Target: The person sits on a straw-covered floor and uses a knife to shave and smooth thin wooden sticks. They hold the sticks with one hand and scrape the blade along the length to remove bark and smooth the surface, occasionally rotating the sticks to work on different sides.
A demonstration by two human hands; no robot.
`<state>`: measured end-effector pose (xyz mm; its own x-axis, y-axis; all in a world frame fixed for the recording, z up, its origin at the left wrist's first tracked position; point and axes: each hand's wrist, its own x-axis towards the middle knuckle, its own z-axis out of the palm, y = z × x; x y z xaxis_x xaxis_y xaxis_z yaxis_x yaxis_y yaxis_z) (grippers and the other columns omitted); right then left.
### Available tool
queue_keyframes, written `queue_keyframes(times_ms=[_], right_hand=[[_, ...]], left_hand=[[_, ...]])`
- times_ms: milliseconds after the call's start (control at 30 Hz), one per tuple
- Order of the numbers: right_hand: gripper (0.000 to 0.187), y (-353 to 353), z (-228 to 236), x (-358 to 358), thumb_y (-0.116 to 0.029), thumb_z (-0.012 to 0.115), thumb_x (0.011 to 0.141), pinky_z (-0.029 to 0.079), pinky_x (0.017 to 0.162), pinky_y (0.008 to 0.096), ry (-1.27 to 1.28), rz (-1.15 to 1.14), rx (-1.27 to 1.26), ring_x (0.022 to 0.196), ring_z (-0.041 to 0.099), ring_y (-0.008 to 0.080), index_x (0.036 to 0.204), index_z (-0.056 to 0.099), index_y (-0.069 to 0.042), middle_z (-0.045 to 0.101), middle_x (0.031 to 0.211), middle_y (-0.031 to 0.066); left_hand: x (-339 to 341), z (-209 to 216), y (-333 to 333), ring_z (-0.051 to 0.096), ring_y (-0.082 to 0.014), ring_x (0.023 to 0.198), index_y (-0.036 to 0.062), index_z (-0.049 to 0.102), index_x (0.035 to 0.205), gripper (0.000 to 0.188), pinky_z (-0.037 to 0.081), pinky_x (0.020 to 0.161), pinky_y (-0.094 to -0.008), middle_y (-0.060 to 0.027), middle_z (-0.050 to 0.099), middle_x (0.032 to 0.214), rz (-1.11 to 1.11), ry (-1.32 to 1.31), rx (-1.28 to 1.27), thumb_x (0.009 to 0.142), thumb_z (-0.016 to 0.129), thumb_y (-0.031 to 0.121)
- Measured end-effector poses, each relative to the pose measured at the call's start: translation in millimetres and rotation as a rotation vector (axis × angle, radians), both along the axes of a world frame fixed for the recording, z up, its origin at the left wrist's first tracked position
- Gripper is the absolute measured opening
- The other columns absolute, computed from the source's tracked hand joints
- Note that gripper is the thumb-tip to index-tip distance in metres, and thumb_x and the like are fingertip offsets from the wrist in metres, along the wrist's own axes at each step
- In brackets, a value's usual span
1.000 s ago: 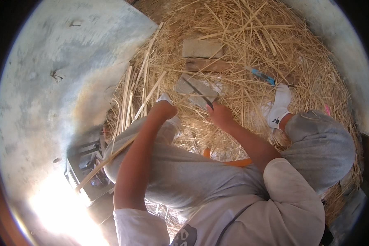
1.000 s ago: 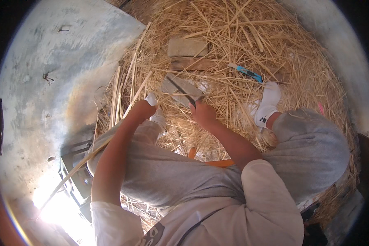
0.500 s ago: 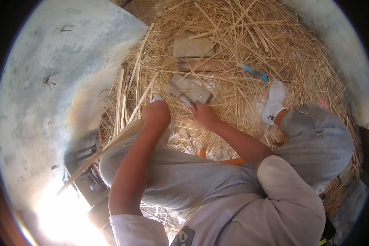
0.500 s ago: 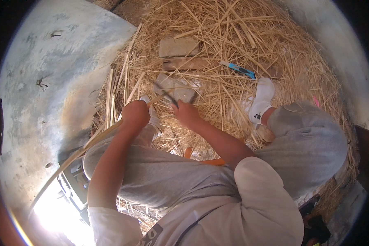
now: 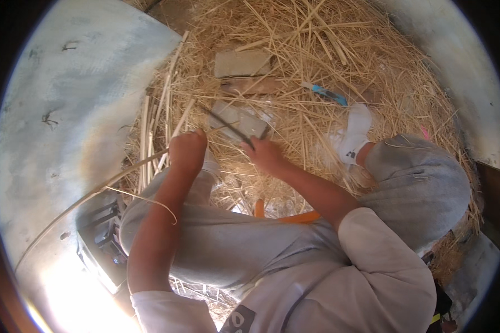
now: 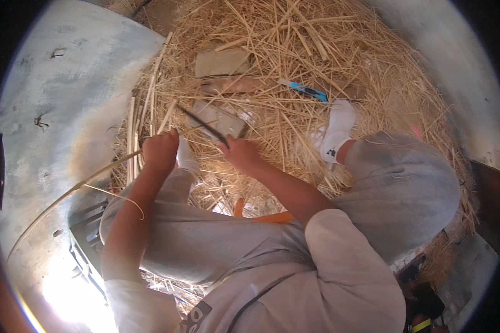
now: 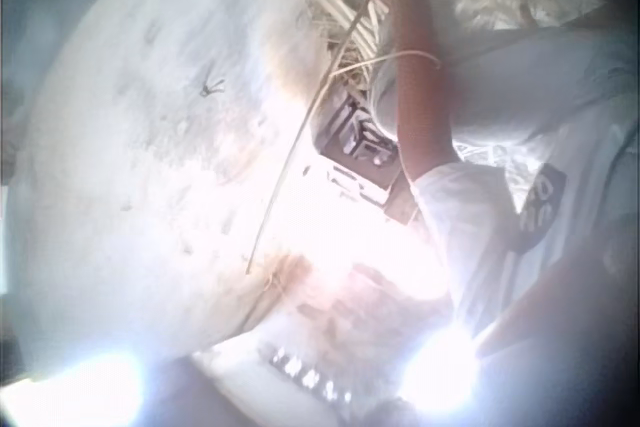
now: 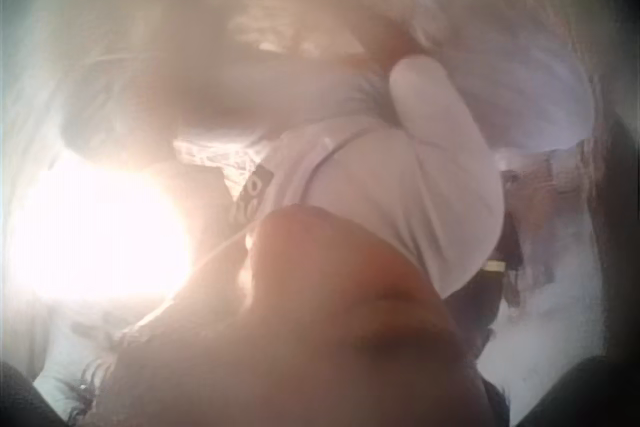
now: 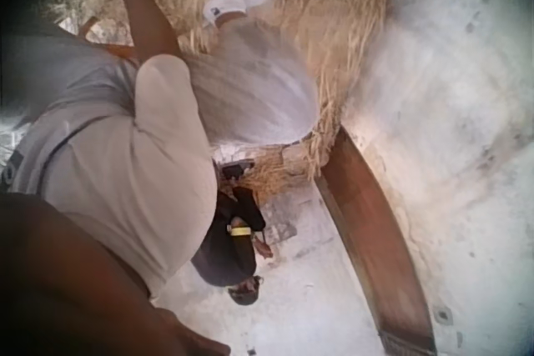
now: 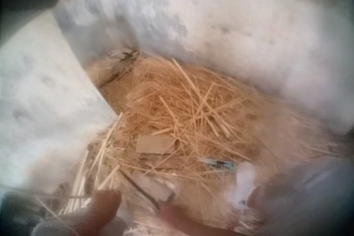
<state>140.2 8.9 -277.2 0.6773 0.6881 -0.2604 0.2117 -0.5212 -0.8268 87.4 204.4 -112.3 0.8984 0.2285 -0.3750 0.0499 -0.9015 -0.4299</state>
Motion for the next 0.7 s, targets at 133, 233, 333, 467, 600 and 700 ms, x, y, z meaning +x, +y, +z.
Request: queue_keyframes(times_ms=[133, 233, 333, 467, 600, 700], right_hand=[[0.041, 8, 4, -3, -0.04, 0.049, 0.102, 0.052, 0.066, 0.0542, 0.095, -0.038, -0.002, 0.068, 0.066, 0.0426, 0.097, 0.059, -0.001, 0.064, 0.067, 0.023], [0.043, 10, -11, 1, -0.042, 0.049, 0.103, 0.052, 0.065, 0.0537, 0.096, -0.111, -0.051, 0.067, 0.066, 0.0424, 0.094, 0.058, -0.001, 0.064, 0.067, 0.0231], [0.046, 2, 8, -3, -0.044, 0.048, 0.103, 0.052, 0.064, 0.0525, 0.091, -0.043, -0.008, 0.067, 0.066, 0.042, 0.091, 0.059, -0.001, 0.064, 0.068, 0.0229], [0.048, 11, -9, 0, -0.045, 0.047, 0.103, 0.052, 0.063, 0.0496, 0.095, -0.146, -0.031, 0.067, 0.066, 0.0407, 0.088, 0.06, -0.001, 0.063, 0.067, 0.0213], [0.049, -2, -6, 7, -0.046, 0.048, 0.103, 0.052, 0.062, 0.0475, 0.176, -0.048, 0.041, 0.065, 0.066, 0.0392, 0.089, 0.06, -0.001, 0.062, 0.066, 0.0195], [0.052, 2, 1, 8, -0.048, 0.046, 0.103, 0.047, 0.059, 0.0445, 0.154, -0.038, 0.153, 0.059, 0.061, 0.0309, 0.092, 0.062, 0.0, 0.06, 0.063, 0.0149]], left_hand=[[4, 1, -12, 0.074, -0.0223, 0.072, 0.009, 0.063, 0.09, 0.006, 0.056, 0.059, -0.0333, -0.0072, 0.071, 0.077, -0.03, 0.019, 0.003, 0.085, 0.065, 0.012], [3, -9, -14, 0.069, -0.0197, 0.066, 0.0104, 0.062, 0.089, 0.005, 0.052, 0.055, -0.0337, -0.0052, 0.067, 0.074, -0.14, -0.03, 0.109, 0.085, 0.065, 0.013], [8, -9, -23, 0.065, -0.0189, 0.063, 0.0108, 0.062, 0.087, 0.005, 0.048, 0.055, -0.0359, -0.0037, 0.063, 0.072, -0.279, -0.026, 0.199, 0.084, 0.065, 0.015], [18, -8, -37, 0.064, -0.0168, 0.067, 0.0121, 0.06, 0.083, 0.006, 0.046, 0.061, -0.0316, -0.002, 0.062, 0.073, -0.329, -0.034, 0.275, 0.082, 0.065, 0.015], [21, -8, -33, 0.065, -0.0168, 0.067, 0.0122, 0.06, 0.084, 0.007, 0.046, 0.06, -0.0318, -0.0019, 0.063, 0.072, -0.34, -0.038, 0.261, 0.081, 0.066, 0.015], [25, -4, -34, 0.065, -0.0166, 0.066, 0.0127, 0.061, 0.083, 0.006, 0.046, 0.059, -0.0315, -0.0016, 0.063, 0.072, -0.334, -0.051, 0.239, 0.081, 0.066, 0.015]])
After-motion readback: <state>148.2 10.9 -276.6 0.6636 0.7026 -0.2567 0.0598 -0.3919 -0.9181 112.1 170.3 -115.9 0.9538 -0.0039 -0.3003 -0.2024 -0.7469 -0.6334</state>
